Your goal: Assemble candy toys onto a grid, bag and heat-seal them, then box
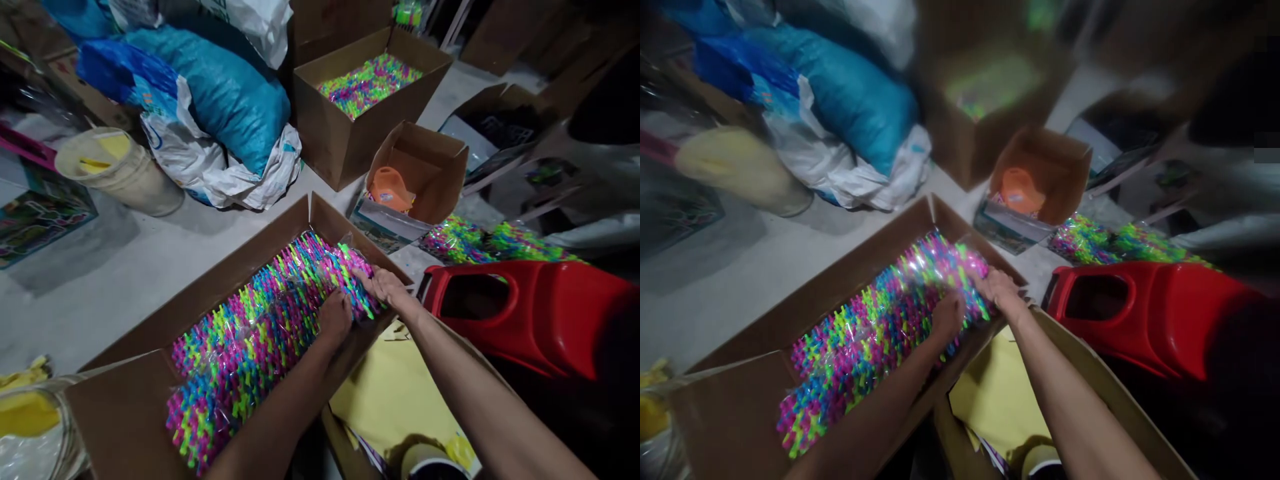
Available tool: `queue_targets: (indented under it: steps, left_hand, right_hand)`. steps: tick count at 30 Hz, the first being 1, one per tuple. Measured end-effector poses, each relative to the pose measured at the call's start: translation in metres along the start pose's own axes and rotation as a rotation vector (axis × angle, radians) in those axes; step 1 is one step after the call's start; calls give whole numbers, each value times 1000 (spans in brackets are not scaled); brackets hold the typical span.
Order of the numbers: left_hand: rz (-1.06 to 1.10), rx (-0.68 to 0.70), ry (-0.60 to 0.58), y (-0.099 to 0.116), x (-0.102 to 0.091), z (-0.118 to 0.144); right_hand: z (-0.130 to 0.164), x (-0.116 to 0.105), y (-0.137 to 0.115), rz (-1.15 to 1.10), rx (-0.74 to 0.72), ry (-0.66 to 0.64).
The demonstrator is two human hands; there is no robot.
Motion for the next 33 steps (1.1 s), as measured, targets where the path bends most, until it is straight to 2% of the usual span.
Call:
queue_targets:
  steps: [4,10,13,19,21,23,27,28,30,33]
  left_hand:
    - [18,22,-66,-1,6,-19]
    - [29,12,-93,-11,17,-41]
    - [21,-8,-62,-10,25,-34]
    - [-25,-22,22,-5,36,8]
    - [-51,3,26,-7,29,12]
    - [-94,25,35,-11,12,3]
    - [-219,10,112,-28,-27,-49]
    - [-248,13,101,-34,-34,-64]
    - [-298,35,40,-46,-39,-85]
    - [-357,55,-39,-61,-36,-93]
  right_hand:
    - [-12,11,4,3,-6,-30]
    - [-45,8,7,-38,-120,-114]
    - [-49,7,5,-26,-152,-148]
    - [-29,23,3,42,-168,-149]
    - [-24,31,3,57,-146,-107]
    - [-20,37,1,72,-122,-65]
    - [-10,39,-8,100,-121,29]
    - [-8,39,-10,113,-116,56]
    - [-7,40,-14,141,-89,93]
    - [-11,45,-19,161,-46,90]
Point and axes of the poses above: each hand's wrist, its own z-axis away from the middle knuckle, its own x-axis out of the palm, y = z × x, the point moved 1 cm from there along -z, towards the middle knuckle, and after that the axes turned 11 degrees about y, right-handed, at the moved point
